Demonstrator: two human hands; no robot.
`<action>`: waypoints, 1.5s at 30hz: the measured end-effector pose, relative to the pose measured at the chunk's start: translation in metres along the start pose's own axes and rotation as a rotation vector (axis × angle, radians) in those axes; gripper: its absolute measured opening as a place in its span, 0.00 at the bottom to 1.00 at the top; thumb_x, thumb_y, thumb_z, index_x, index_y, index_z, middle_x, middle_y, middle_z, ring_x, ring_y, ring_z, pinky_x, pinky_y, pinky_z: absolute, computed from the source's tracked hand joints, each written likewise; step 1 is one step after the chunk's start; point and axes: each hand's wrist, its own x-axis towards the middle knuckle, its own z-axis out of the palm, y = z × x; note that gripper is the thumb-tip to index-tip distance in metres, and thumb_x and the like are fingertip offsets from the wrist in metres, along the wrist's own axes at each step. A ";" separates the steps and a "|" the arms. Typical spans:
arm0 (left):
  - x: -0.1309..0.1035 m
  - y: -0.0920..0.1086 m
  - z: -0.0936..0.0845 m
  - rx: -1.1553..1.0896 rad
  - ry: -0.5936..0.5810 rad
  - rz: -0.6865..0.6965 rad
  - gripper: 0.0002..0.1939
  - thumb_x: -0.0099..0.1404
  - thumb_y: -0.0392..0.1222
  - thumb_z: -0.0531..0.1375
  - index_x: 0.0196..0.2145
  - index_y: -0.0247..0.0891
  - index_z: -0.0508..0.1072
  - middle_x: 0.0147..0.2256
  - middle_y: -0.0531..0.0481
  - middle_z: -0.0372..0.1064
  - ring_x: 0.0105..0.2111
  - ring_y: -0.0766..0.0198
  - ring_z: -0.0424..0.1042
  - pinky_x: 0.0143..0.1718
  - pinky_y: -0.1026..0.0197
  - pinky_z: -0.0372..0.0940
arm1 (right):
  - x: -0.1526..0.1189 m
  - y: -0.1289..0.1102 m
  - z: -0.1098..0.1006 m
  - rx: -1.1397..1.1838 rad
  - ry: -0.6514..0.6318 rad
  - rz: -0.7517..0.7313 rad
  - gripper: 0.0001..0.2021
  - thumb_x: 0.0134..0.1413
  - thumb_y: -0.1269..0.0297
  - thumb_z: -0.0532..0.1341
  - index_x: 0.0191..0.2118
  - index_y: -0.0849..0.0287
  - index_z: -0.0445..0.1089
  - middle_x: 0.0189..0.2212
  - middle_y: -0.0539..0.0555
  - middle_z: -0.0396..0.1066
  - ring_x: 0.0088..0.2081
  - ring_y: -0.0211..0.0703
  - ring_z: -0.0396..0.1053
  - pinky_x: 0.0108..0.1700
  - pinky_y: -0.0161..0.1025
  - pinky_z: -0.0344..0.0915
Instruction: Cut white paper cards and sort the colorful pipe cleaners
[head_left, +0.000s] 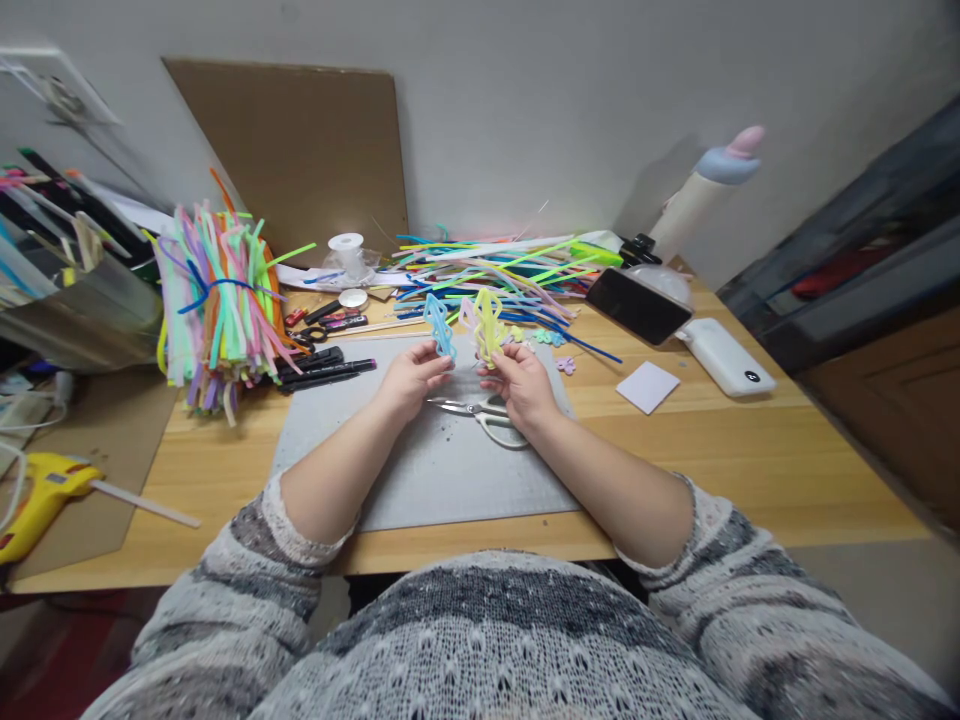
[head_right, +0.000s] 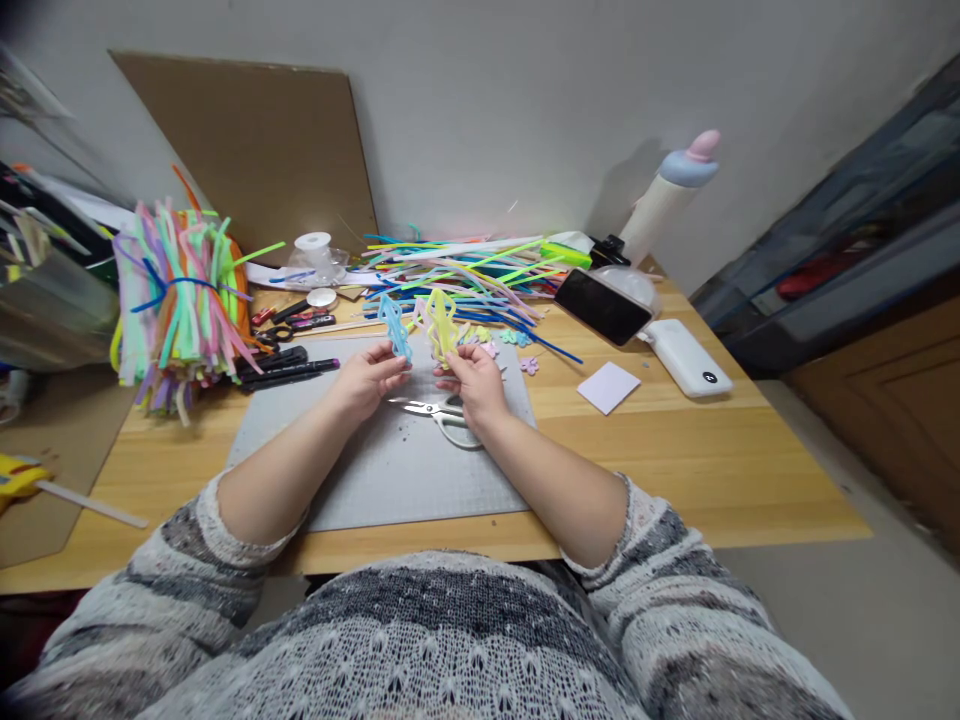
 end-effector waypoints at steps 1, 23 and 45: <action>-0.001 0.000 0.001 0.013 0.003 0.007 0.20 0.39 0.36 0.72 0.31 0.34 0.70 0.27 0.54 0.71 0.26 0.69 0.71 0.28 0.67 0.65 | -0.001 -0.001 0.001 -0.001 -0.017 0.012 0.19 0.34 0.60 0.71 0.29 0.57 0.61 0.25 0.46 0.73 0.24 0.35 0.71 0.22 0.30 0.68; -0.015 -0.008 0.018 0.257 -0.067 0.138 0.13 0.45 0.39 0.66 0.30 0.31 0.74 0.28 0.48 0.74 0.28 0.63 0.71 0.34 0.62 0.65 | -0.007 0.010 0.006 -0.087 -0.093 -0.012 0.19 0.31 0.57 0.72 0.28 0.59 0.66 0.22 0.44 0.70 0.23 0.33 0.70 0.25 0.30 0.69; -0.015 0.003 0.012 0.435 -0.029 0.092 0.19 0.46 0.35 0.68 0.36 0.37 0.66 0.20 0.57 0.66 0.15 0.72 0.61 0.17 0.69 0.54 | -0.001 -0.044 -0.026 -0.488 0.007 -0.337 0.08 0.48 0.64 0.61 0.37 0.56 0.68 0.33 0.49 0.68 0.29 0.35 0.67 0.25 0.30 0.61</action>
